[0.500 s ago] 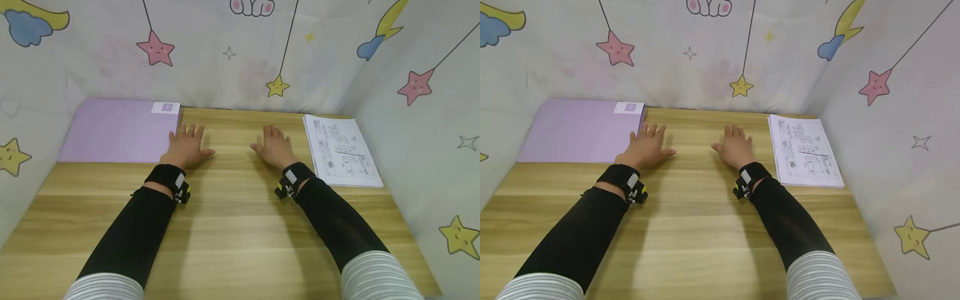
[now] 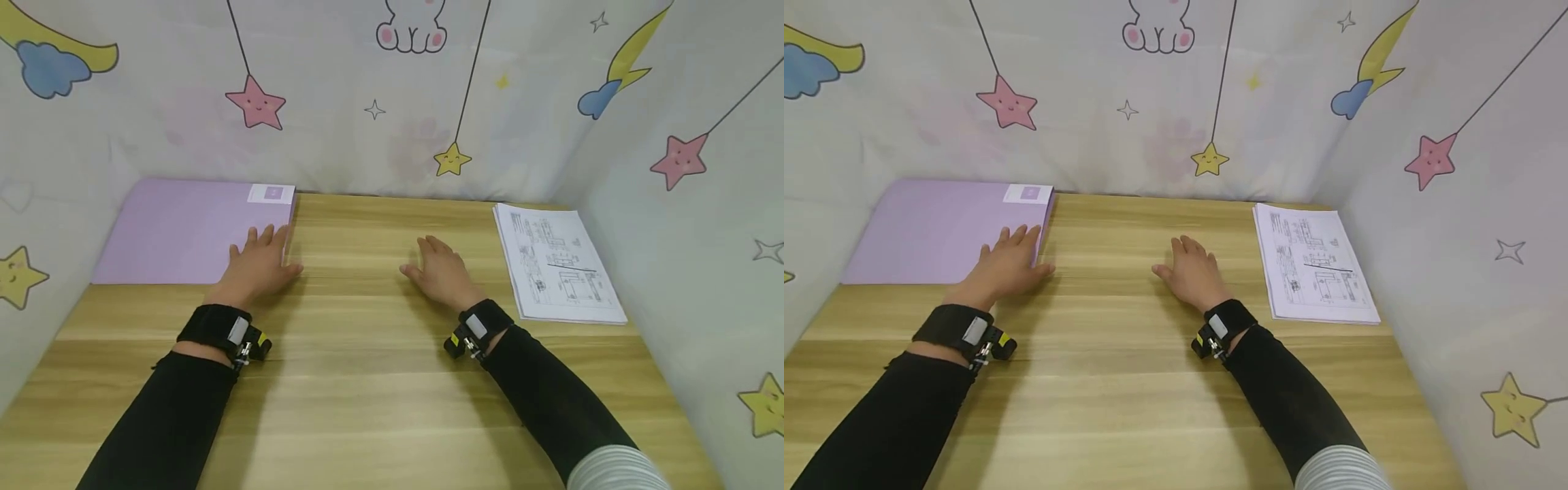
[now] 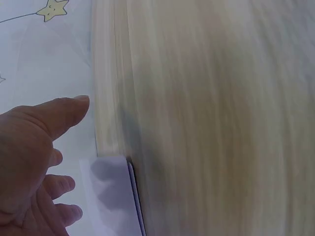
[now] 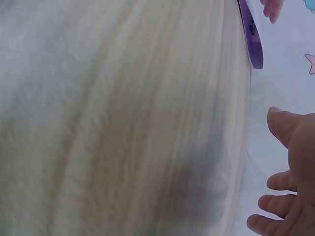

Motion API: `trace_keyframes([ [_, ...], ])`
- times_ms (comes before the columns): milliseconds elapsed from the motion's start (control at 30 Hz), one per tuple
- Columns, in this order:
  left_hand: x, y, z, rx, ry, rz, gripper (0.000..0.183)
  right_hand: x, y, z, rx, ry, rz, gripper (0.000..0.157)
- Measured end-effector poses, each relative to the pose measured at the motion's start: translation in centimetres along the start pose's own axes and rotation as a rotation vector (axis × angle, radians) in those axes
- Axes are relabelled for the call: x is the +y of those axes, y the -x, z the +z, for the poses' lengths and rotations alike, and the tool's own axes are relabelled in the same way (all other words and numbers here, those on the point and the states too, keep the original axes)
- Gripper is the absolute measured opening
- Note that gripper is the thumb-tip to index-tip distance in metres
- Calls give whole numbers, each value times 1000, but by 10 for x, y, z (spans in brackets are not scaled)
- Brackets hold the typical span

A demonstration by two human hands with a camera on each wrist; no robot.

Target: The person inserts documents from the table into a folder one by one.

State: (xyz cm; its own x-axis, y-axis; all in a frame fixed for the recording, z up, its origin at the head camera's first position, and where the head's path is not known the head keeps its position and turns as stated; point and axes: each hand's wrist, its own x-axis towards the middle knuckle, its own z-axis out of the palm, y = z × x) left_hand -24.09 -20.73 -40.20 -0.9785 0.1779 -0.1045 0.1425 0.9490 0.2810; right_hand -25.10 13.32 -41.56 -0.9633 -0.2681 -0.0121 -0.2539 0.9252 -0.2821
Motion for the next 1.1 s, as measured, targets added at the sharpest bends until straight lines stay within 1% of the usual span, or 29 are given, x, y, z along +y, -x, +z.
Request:
trace_keyframes([
  [100,-15,8,3,11,-15,-27,92,-3,5,6,-23,11,-3,76],
  [200,-25,13,8,15,-19,-67,97,-4,9,10,-38,27,-11,76],
  [300,-30,15,12,-18,-14,-103,101,-5,10,13,-40,33,-18,76],
  [433,-28,14,16,-90,-4,-118,103,-5,10,14,-40,34,-26,75],
  [533,-20,14,15,-135,11,-115,104,-4,11,15,-45,33,-23,76],
  [667,-1,16,11,-193,19,-91,100,-4,11,17,-43,33,-22,77],
  [767,16,19,10,-236,14,-54,91,-3,11,18,-32,32,-27,76],
  [867,34,22,10,-284,-4,-4,78,-3,12,19,-28,36,-30,76],
  [967,51,24,13,-309,-29,50,67,-3,13,20,-32,34,-31,75],
  [1100,71,29,19,-297,-75,117,57,-5,16,21,-40,22,-32,75],
])
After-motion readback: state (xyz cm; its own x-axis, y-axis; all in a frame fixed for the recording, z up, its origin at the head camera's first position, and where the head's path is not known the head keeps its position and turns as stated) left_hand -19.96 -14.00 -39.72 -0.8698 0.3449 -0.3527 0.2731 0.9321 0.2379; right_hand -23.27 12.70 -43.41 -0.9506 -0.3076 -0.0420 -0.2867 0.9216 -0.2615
